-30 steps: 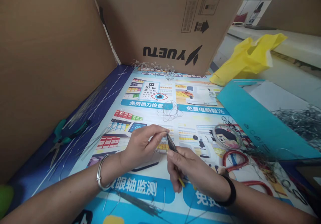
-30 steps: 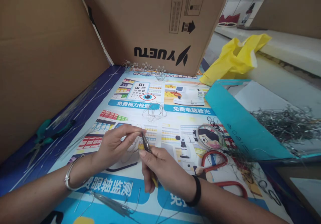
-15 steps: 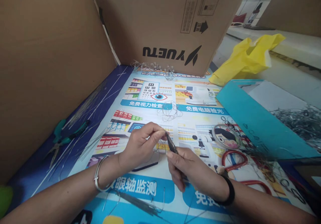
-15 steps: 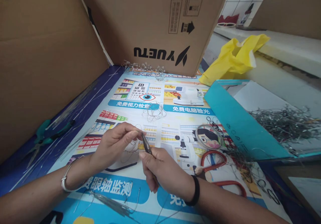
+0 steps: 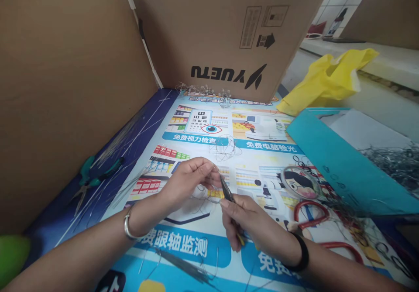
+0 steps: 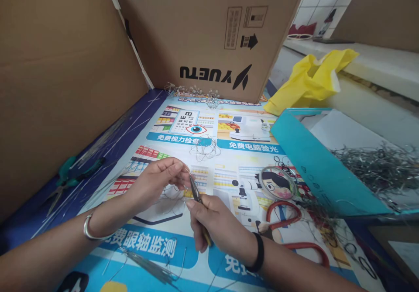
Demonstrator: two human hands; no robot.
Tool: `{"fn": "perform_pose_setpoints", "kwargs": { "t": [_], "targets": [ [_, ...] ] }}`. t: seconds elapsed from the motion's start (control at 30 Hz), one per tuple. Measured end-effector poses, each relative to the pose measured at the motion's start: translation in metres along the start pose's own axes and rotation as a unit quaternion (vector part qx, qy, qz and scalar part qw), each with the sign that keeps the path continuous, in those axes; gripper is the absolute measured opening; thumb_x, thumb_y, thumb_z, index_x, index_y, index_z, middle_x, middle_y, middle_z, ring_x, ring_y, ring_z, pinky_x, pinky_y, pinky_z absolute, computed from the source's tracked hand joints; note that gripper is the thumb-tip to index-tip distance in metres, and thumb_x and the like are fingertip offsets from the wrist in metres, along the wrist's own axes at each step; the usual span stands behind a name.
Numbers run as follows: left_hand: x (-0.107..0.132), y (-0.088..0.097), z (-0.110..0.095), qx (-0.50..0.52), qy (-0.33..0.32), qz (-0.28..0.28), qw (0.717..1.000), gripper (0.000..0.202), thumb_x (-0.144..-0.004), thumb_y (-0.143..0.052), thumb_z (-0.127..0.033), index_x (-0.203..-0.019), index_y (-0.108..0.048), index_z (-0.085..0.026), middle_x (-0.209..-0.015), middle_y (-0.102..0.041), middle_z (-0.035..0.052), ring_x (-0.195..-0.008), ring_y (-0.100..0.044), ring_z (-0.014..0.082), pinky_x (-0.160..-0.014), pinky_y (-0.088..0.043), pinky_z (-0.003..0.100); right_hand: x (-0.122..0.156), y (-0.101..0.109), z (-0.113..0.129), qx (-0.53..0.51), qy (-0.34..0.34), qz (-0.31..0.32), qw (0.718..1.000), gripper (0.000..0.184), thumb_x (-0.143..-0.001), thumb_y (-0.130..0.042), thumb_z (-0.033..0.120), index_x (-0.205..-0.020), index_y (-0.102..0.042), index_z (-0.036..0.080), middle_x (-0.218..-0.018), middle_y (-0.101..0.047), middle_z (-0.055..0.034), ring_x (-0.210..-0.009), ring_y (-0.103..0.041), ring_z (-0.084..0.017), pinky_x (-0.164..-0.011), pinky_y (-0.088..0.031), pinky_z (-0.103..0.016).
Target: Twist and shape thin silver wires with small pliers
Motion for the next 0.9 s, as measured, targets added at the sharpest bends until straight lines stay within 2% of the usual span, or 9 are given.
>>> {"fn": "perform_pose_setpoints", "kwargs": {
  "t": [0.13, 0.3, 0.43, 0.9],
  "targets": [
    [0.005, -0.004, -0.012, -0.115, -0.057, -0.045, 0.991, 0.021, -0.09, -0.051, -0.031, -0.083, -0.063, -0.016, -0.08, -0.072, 0.0045, -0.069, -0.067, 0.0116, -0.063, -0.055, 0.023, 0.001, -0.001, -0.001, -0.014, -0.005, -0.001, 1.0, 0.05, -0.083, -0.043, 0.063, -0.062, -0.048, 0.017, -0.041, -0.053, 0.0012, -0.033, -0.046, -0.008, -0.036, -0.03, -0.019],
    [0.01, -0.006, -0.019, -0.241, -0.132, -0.067, 0.959, 0.017, -0.089, -0.05, -0.024, -0.084, -0.065, -0.017, -0.075, -0.071, 0.0014, -0.068, -0.066, 0.0106, -0.064, -0.054, 0.022, 0.004, -0.002, 0.003, 0.004, 0.002, 0.003, 1.0, 0.052, -0.084, -0.042, 0.062, -0.06, -0.049, 0.017, -0.041, -0.053, 0.0, -0.036, -0.046, -0.008, -0.039, -0.032, -0.019],
    [0.012, -0.004, -0.016, -0.278, -0.182, -0.085, 0.939, 0.016, -0.09, -0.05, -0.025, -0.086, -0.063, -0.017, -0.079, -0.072, 0.0019, -0.074, -0.068, 0.0121, -0.067, -0.055, 0.023, 0.005, -0.004, 0.005, 0.02, 0.003, 0.004, 1.0, 0.053, -0.084, -0.042, 0.062, -0.058, -0.05, 0.017, -0.042, -0.053, -0.0008, -0.038, -0.047, -0.009, -0.042, -0.034, -0.021],
    [0.018, -0.007, -0.018, -0.401, -0.318, -0.08, 0.855, 0.013, -0.089, -0.052, -0.016, -0.095, -0.063, -0.018, -0.084, -0.073, 0.0028, -0.074, -0.069, 0.012, -0.066, -0.054, 0.022, 0.005, -0.004, 0.005, -0.013, 0.004, 0.013, 1.0, 0.051, -0.086, -0.04, 0.06, -0.06, -0.048, 0.017, -0.039, -0.051, 0.0012, -0.033, -0.041, -0.007, -0.038, -0.027, -0.02]
  ]
}}
Point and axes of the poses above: each hand's wrist, its own x-axis away from the middle knuckle, its own y-axis out of the back of the hand, z = x × y, the point moved 2 cm from there along -x, towards the middle knuckle
